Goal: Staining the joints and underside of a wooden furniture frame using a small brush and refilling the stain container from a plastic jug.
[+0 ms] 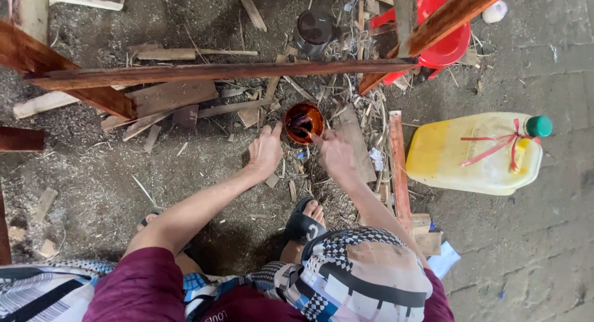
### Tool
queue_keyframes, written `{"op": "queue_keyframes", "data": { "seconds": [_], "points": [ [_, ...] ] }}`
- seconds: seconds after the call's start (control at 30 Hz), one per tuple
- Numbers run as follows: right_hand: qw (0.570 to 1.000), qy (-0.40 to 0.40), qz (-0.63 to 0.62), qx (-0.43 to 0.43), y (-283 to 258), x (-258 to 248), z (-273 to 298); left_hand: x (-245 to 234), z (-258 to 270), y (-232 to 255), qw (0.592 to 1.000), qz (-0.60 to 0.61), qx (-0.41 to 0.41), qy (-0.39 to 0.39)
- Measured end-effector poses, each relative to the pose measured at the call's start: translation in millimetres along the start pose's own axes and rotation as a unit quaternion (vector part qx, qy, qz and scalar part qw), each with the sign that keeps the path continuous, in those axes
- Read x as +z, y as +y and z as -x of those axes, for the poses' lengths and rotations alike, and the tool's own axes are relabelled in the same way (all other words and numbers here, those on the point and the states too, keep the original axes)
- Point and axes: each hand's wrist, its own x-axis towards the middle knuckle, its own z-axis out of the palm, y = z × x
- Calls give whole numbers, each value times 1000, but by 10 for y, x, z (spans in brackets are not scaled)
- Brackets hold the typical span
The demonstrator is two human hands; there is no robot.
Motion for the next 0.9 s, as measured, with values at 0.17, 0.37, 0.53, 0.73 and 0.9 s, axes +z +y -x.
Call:
{"op": "queue_keyframes", "data": {
  "seconds": [0.17, 0.37, 0.53, 0.73, 0.9],
  "points": [
    [999, 31, 9, 25, -253, -1075, 362, 54, -2, 13, 999, 20, -32, -17],
    [998, 66, -11, 9, 65, -468, 108, 253, -83, -106, 989, 114, -79, -48],
    [965, 229, -129, -8, 86, -1105, 695, -24, -89, -35, 980, 125, -118, -100],
    [675, 642, -183, 316, 1933, -1098, 1620, -38, -183, -123, 995, 77, -31, -49],
    [784, 496, -176, 329, 2892, -710, 2202, -397, -317, 39, 999, 34, -10, 6]
  ]
}}
